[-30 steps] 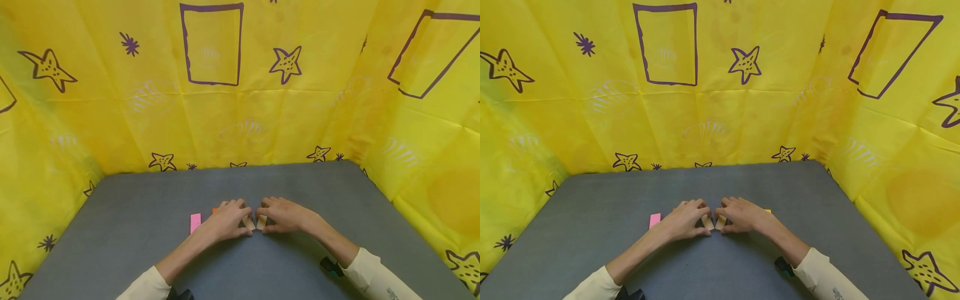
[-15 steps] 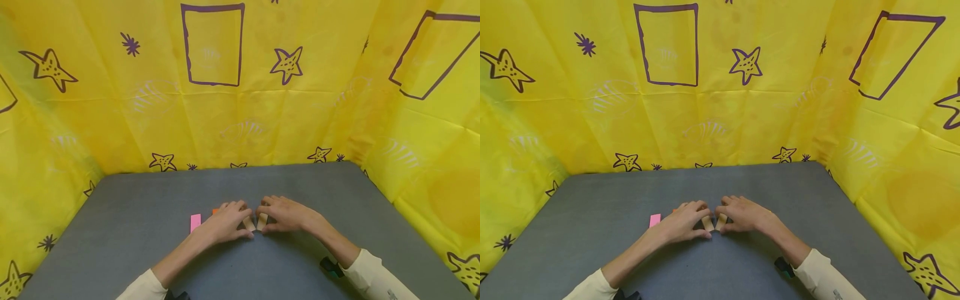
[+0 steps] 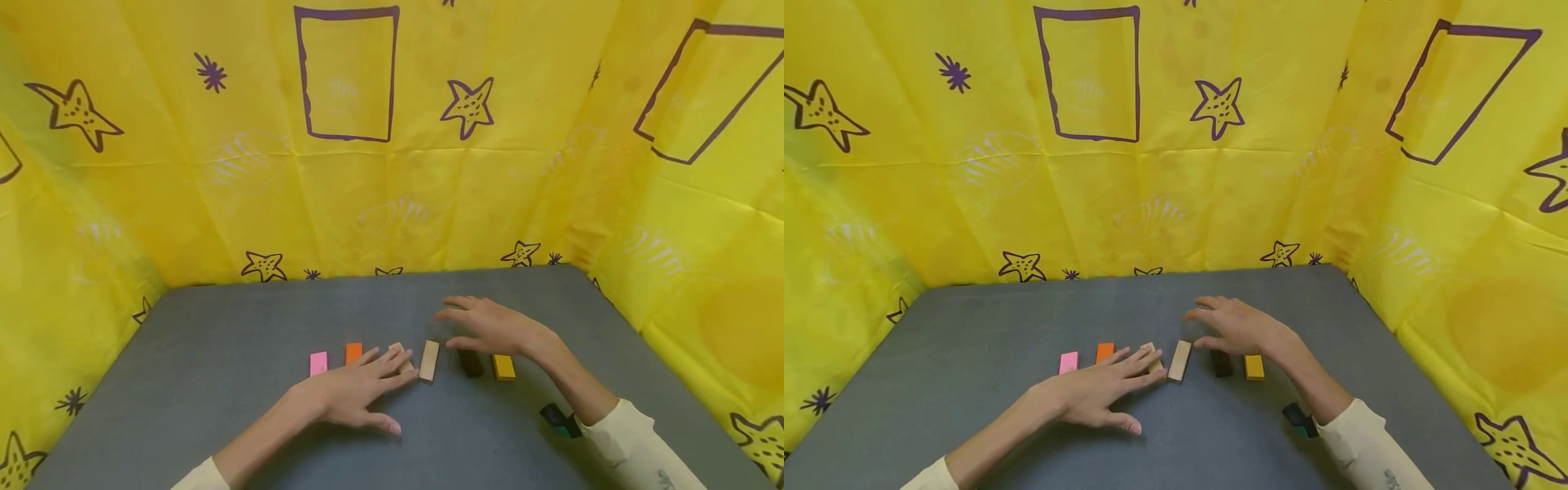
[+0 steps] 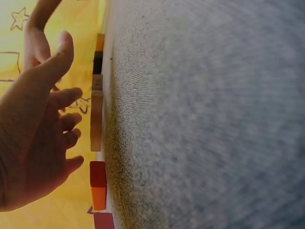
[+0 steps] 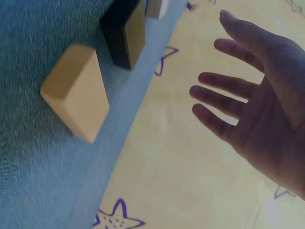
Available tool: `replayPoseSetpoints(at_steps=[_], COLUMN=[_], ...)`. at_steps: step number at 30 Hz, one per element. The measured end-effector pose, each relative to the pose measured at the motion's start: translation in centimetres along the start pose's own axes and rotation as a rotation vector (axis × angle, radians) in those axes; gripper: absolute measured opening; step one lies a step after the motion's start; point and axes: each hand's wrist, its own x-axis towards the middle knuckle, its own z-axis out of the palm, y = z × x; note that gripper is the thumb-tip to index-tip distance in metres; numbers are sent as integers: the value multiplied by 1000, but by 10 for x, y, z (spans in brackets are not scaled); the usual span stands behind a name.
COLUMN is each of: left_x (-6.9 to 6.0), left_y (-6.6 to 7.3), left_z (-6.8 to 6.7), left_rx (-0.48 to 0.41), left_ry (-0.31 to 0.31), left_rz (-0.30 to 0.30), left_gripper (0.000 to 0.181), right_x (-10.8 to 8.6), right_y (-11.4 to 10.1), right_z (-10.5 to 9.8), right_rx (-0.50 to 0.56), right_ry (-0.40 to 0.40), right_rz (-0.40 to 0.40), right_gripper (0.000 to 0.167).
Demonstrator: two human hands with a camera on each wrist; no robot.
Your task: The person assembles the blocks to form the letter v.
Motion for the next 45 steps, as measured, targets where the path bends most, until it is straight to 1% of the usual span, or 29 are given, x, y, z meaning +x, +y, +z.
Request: replayPoseSetpoints(at_steps=[5, 10, 13, 16, 22, 27, 32, 38, 45], left_x=[-2, -1, 0, 2, 2, 4, 5, 7, 8], left_y=[0, 1, 2, 2, 3, 3, 3, 4, 7], left_z=[2, 3, 0, -5, -8, -11, -15, -17, -17], left_rx=[11, 21, 5, -21, -49, -61, -74, -30, 4], left_ry=[-43, -71, -96, -123, -157, -169, -183, -183, -179], left_rz=[8, 15, 4, -11, -37, -30, -46, -50, -53], left_gripper=[94, 95, 95, 96, 99, 98, 96, 95, 96], right_x=[-3, -7, -10, -14, -29, -44, -56, -67, -77], right_y=[10, 19, 23, 24, 27, 31, 31, 33, 39], right_z=[-8, -16, -19, -21, -16, -14, -15, -11, -5], right_rx=[23, 29, 18, -15, -42, -42, -39, -30, -41], right_ry=[4, 14, 15, 10, -2, 17, 12, -3, 13], right_rz=[3, -24, -40, -53, -54, -48, -12, 15, 15], right_gripper=[56, 61, 64, 64, 64, 63, 62, 63, 61])
